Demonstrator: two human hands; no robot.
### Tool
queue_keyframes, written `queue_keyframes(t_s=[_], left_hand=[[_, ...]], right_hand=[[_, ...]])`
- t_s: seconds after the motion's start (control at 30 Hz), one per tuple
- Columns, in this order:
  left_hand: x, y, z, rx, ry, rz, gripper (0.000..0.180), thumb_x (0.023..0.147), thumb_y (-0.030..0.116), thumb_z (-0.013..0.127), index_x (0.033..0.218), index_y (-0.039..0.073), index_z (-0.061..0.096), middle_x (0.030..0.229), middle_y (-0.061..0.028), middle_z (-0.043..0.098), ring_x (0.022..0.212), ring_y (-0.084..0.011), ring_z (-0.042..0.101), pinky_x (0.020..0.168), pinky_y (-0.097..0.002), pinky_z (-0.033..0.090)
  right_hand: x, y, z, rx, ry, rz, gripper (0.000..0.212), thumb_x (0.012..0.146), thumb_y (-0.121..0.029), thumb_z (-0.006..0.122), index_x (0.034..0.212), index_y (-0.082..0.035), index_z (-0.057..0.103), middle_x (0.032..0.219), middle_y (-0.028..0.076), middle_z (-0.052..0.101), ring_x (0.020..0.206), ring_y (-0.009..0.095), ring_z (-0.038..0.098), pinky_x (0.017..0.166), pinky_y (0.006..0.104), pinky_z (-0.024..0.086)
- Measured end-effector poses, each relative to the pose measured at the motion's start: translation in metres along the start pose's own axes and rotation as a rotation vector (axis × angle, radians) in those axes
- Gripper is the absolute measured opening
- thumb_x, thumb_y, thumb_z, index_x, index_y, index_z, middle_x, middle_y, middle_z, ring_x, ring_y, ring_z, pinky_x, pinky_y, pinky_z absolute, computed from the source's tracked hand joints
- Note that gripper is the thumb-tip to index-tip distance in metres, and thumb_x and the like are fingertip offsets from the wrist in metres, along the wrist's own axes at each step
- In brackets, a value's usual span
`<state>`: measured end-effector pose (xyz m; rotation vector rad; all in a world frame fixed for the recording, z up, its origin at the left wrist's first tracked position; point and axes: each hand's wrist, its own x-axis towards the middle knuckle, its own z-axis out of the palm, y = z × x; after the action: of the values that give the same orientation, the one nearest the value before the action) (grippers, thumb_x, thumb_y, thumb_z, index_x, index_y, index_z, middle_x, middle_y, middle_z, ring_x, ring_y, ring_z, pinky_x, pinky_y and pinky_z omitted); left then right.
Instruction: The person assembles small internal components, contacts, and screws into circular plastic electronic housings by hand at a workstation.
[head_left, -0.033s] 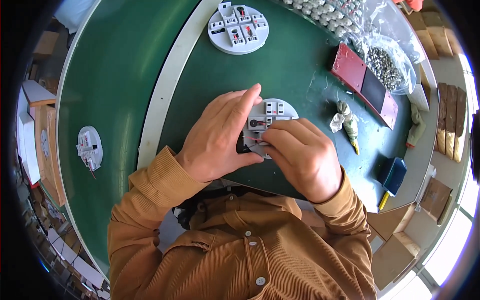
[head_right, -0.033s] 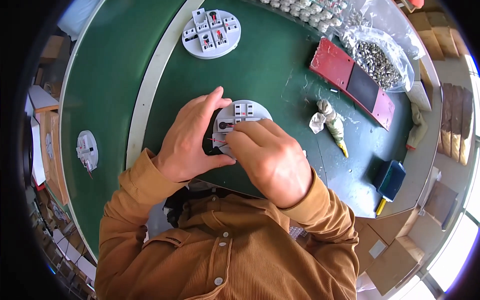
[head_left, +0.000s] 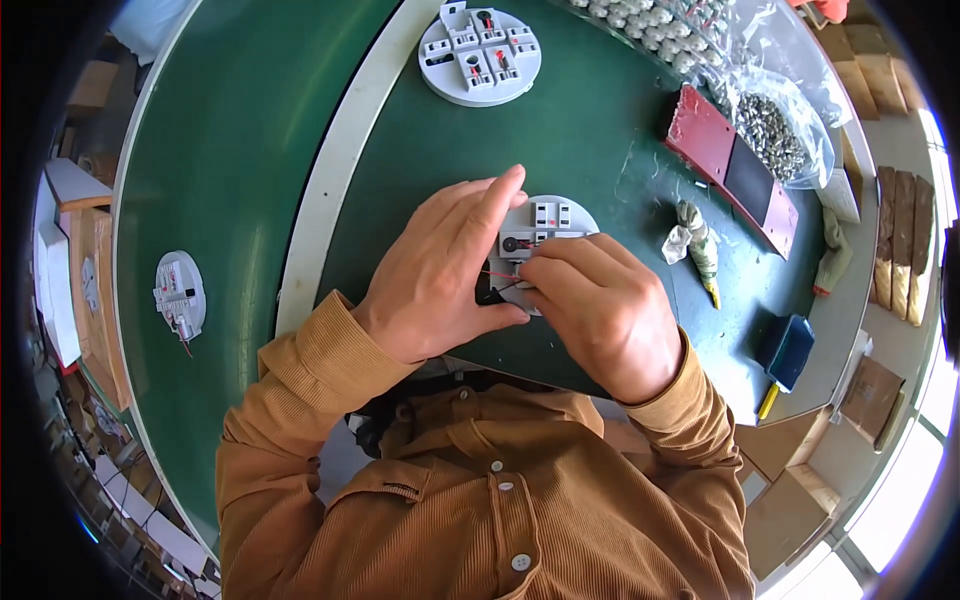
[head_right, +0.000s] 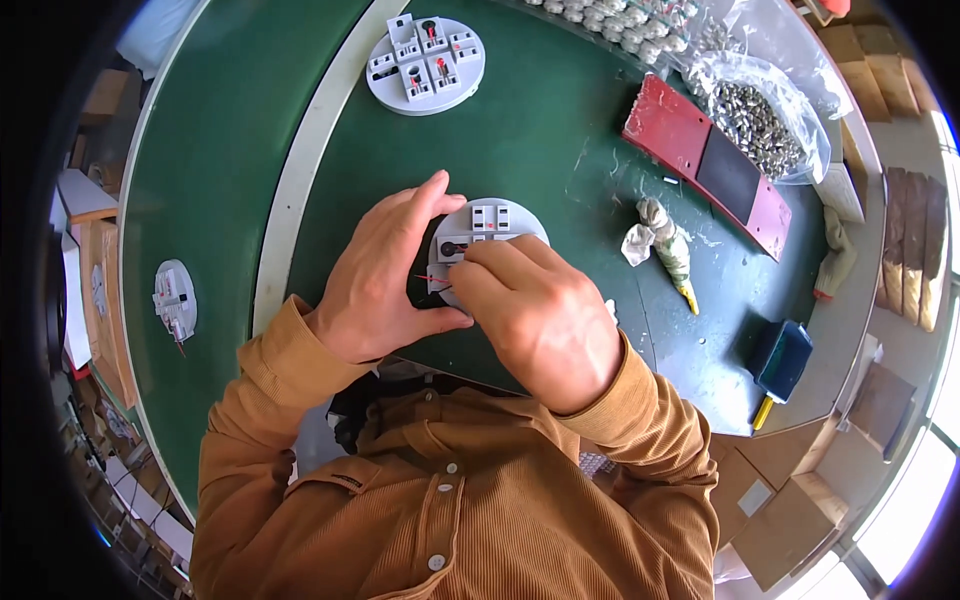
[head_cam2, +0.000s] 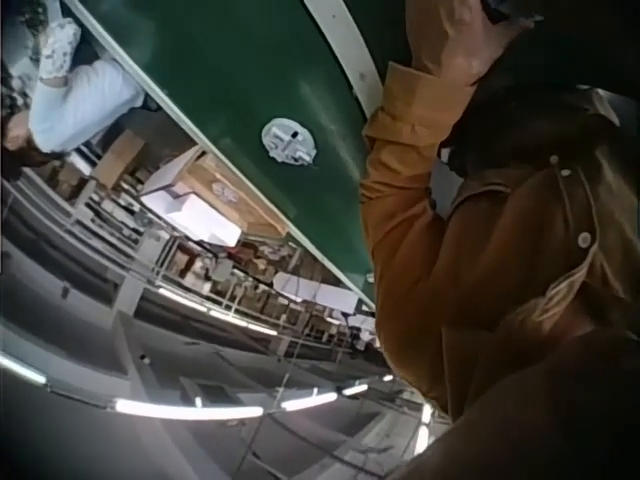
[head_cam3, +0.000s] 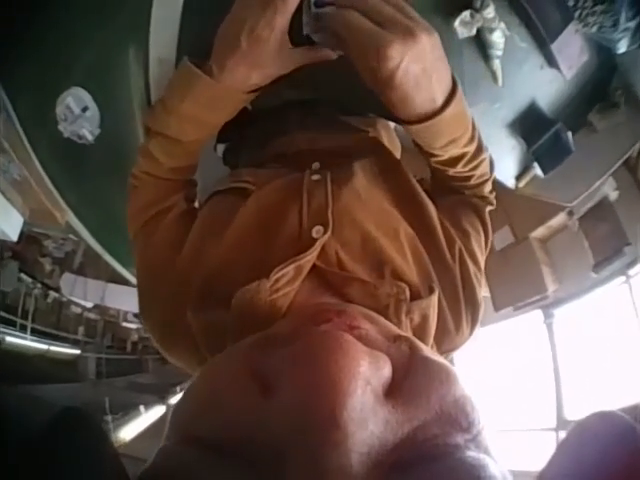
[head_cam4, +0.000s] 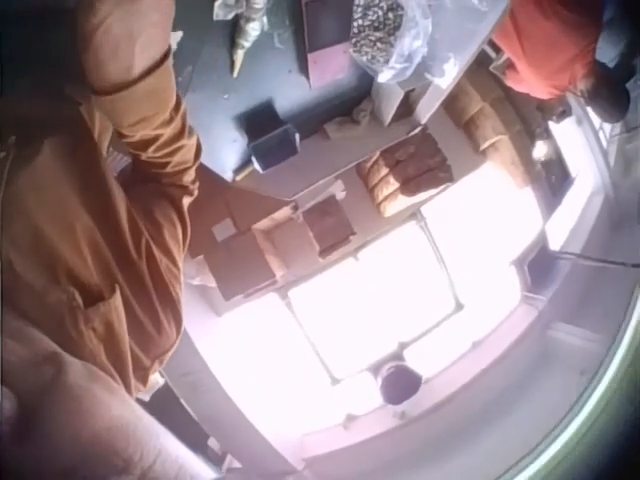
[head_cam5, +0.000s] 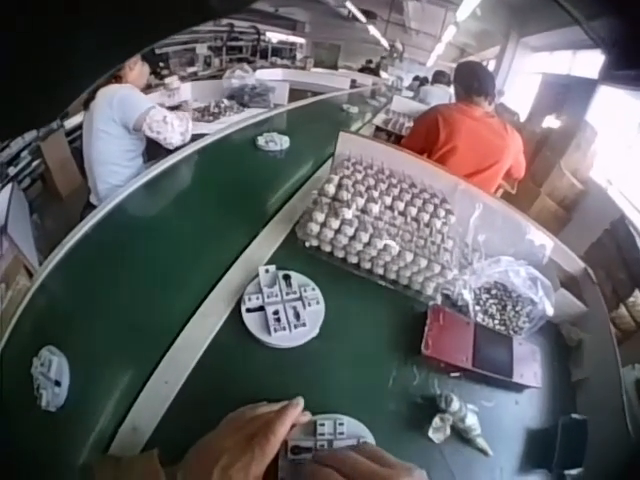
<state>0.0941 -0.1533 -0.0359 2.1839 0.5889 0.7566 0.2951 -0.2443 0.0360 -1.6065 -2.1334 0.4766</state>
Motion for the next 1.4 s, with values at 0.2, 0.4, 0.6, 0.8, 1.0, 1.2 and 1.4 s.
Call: queue_keyframes(t_s=[0.2,0.4,0.6,0.8,1.0,1.2,1.4], left_hand=[[-0.006,-0.006,0.005,0.019,0.05,0.038,0.127,0.06,0.008,0.102,0.171,0.001,0.04,0.149,-0.0151,0.069,0.14,-0.0343,0.064,0.122,-0.0474,0.048],[-0.006,0.003,-0.005,0.018,0.044,0.018,0.105,0.066,0.006,0.099,0.16,0.002,0.053,0.14,-0.0128,0.071,0.13,-0.0319,0.066,0.114,-0.0444,0.052],[-0.001,0.014,-0.012,-0.008,-0.014,0.002,0.062,0.073,0.003,0.095,0.131,0.003,0.073,0.121,-0.0079,0.071,0.104,-0.0282,0.067,0.095,-0.0415,0.056],[0.004,0.031,-0.003,0.179,0.003,-0.034,0.035,0.077,0.0,0.091,0.109,0.004,0.078,0.108,-0.0057,0.068,0.086,-0.0258,0.062,0.079,-0.0391,0.054],[0.021,0.041,-0.006,0.265,-0.075,-0.061,0.031,0.079,0.0,0.088,0.105,0.007,0.073,0.108,-0.0049,0.064,0.082,-0.0245,0.059,0.077,-0.0375,0.052],[0.029,0.033,0.003,0.205,-0.028,-0.033,0.029,0.078,-0.001,0.089,0.104,0.006,0.077,0.105,-0.006,0.065,0.081,-0.0254,0.06,0.075,-0.0377,0.053],[0.033,0.029,0.007,0.199,0.046,-0.026,0.032,0.077,-0.002,0.092,0.107,0.004,0.081,0.105,-0.0072,0.067,0.081,-0.0245,0.062,0.073,-0.0372,0.055]], right_hand=[[0.008,-0.015,0.013,-0.063,-0.133,-0.017,0.034,0.083,-0.004,0.086,0.116,-0.004,0.078,0.121,0.009,0.075,0.099,0.029,0.072,0.086,0.036,0.059],[-0.011,0.0,0.006,0.031,-0.071,0.095,0.06,0.083,-0.02,0.09,0.139,-0.007,0.073,0.145,0.014,0.067,0.125,0.036,0.067,0.106,0.045,0.057],[-0.021,0.026,0.018,0.009,-0.003,0.08,0.096,0.074,-0.03,0.095,0.161,-0.012,0.058,0.161,0.018,0.056,0.146,0.042,0.054,0.124,0.0546,0.045],[-0.013,0.042,0.042,0.069,0.079,0.04,0.106,0.07,-0.032,0.096,0.166,-0.015,0.053,0.163,0.017,0.053,0.151,0.042,0.05,0.129,0.0557,0.04],[-0.011,0.049,0.036,0.071,0.127,0.01,0.101,0.069,-0.031,0.096,0.16,-0.008,0.059,0.162,0.018,0.057,0.148,0.041,0.054,0.125,0.0551,0.045],[-0.008,0.061,0.03,0.05,0.166,-0.016,0.092,0.078,-0.041,0.091,0.158,-0.007,0.061,0.161,0.019,0.057,0.147,0.041,0.055,0.126,0.0551,0.043],[-0.024,0.072,-0.048,0.057,0.279,0.096,0.068,0.084,-0.018,0.092,0.148,-0.007,0.071,0.154,0.017,0.066,0.134,0.037,0.067,0.113,0.0469,0.056]])
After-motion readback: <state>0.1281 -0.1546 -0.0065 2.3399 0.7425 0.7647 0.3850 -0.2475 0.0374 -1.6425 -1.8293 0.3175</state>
